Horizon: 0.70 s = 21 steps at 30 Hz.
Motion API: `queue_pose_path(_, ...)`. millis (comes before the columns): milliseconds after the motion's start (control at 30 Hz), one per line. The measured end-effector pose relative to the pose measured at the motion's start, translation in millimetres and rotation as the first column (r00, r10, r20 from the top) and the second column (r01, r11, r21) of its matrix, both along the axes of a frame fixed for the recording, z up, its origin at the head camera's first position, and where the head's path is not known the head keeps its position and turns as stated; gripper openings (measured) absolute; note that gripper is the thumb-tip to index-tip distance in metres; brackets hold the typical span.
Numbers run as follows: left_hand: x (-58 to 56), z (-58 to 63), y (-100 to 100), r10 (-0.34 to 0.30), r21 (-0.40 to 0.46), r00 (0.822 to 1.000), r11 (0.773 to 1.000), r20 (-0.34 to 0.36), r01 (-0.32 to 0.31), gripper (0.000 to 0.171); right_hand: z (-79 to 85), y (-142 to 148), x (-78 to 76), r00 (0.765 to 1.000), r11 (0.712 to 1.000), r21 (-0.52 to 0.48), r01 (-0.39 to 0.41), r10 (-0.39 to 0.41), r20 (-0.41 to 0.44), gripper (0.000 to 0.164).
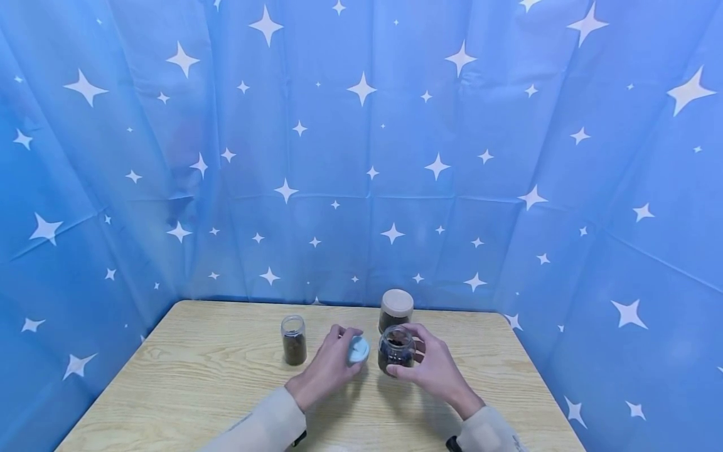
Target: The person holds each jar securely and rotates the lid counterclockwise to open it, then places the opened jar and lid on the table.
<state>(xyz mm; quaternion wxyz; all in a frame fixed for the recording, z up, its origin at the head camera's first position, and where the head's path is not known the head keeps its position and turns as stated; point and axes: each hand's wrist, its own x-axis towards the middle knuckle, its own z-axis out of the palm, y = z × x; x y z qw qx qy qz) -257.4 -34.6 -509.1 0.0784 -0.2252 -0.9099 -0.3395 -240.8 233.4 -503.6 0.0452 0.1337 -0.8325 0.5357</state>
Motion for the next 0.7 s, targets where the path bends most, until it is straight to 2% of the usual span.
queue_pose_path(333,-7.7,-9.1,-1.1,0.005,-0.03,0.997,1.0,0.076,-0.003,0.066,-4.0,-1.2,-2.9,0.999,0.999,0.022,0.042,-0.042,0.016,0.079)
queue_pose_path(700,-15.7,-17.4,1.9,0.019,-0.058,0.997,0.998,0.071,-0.015,0.06,-6.4,0.2,-4.7,0.998,0.999,0.027,0.046,-0.047,0.035,0.078)
